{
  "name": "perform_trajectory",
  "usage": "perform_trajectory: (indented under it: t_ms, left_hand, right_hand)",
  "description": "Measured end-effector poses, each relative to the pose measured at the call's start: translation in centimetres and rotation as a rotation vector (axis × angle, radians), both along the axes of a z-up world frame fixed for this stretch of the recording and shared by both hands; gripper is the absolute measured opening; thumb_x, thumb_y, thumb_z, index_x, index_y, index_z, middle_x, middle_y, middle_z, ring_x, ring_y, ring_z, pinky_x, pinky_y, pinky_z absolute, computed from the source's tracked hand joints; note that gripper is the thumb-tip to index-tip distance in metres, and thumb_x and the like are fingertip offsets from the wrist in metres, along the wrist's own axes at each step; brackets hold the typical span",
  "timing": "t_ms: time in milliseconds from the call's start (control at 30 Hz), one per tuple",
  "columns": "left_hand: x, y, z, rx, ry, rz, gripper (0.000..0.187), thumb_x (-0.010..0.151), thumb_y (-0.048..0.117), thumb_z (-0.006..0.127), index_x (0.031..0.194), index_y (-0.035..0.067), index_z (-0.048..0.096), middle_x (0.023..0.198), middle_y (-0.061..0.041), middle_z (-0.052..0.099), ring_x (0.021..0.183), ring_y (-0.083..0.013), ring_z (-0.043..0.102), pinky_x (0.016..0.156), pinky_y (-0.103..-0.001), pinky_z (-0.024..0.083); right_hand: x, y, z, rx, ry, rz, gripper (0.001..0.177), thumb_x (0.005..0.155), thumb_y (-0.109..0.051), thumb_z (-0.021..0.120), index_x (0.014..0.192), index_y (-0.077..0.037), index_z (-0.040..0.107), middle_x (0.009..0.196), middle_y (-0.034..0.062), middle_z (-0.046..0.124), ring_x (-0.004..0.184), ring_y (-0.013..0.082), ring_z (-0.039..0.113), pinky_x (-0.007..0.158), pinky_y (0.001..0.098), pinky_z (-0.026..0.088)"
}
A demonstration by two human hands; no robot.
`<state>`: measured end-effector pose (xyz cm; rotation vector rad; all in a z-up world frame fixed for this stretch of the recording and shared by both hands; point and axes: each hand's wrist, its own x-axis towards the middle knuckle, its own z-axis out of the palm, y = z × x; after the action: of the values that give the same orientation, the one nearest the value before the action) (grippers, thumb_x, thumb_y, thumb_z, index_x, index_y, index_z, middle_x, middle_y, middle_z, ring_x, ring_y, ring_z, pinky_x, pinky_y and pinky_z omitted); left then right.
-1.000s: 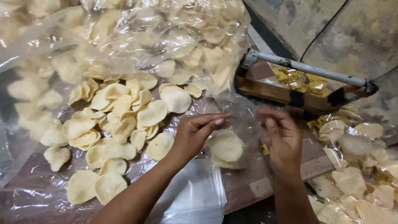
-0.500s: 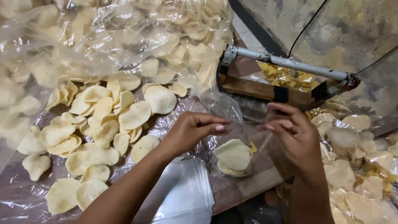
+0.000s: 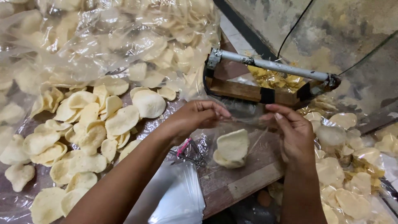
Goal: A person is manually filling small plastic bags with crackers and sealing them using a manual heat sealer.
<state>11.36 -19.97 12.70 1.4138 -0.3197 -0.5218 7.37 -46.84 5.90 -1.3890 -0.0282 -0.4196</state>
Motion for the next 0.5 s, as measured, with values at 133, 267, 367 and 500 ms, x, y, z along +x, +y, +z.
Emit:
perform_trajectory:
  t_ms: [133,267,367,500]
  left_hand:
    - [0.0,-1.0,0.5,-0.015,-0.109,-0.011,0.025,0.089,0.006,0.065,0.112,0.004,0.072,0.1,-0.009,0.076,0.097,-0.0178,0.071,0.092,-0.031,0.057]
    - [1.3,-3.5,0.0,0.533,-0.795,0.139,0.024,0.089,0.012,0.068,0.112,0.016,0.075,0.092,-0.007,0.079,0.09,-0.031,0.076,0.078,-0.039,0.06]
    - [3.5,-5.6,-1.6,0.709,-1.042,0.306,0.015,0.09,0.015,0.068,0.103,0.013,0.076,0.082,-0.01,0.076,0.078,-0.0355,0.074,0.068,-0.043,0.059]
    - [6.1,-8.2,-1.5,0.207,-0.49,0.468,0.024,0.097,0.03,0.065,0.112,0.014,0.074,0.092,-0.006,0.077,0.089,-0.0253,0.077,0.075,-0.037,0.061]
  right_hand:
    - [-1.1,-1.8,2.1,-0.52,-0.122,0.001,0.037,0.095,-0.007,0.068,0.131,0.0,0.069,0.102,0.0138,0.064,0.106,0.0205,0.057,0.101,0.0359,0.048]
    - [0.4,-5.3,1.0,-0.811,-0.137,-0.148,0.013,0.093,-0.016,0.078,0.105,-0.009,0.08,0.094,0.0109,0.066,0.09,0.023,0.063,0.088,0.0367,0.048]
    - [0.5,-3.4,4.0,-0.764,-0.11,-0.221,0.011,0.101,-0.016,0.075,0.105,-0.005,0.077,0.085,0.0098,0.064,0.079,0.0193,0.057,0.079,0.0349,0.045]
    - [4.1,-0.8,3.7,-0.116,-0.018,-0.255,0.012,0.108,-0.012,0.056,0.108,-0.008,0.068,0.091,0.0028,0.071,0.078,0.0093,0.071,0.075,0.0207,0.059]
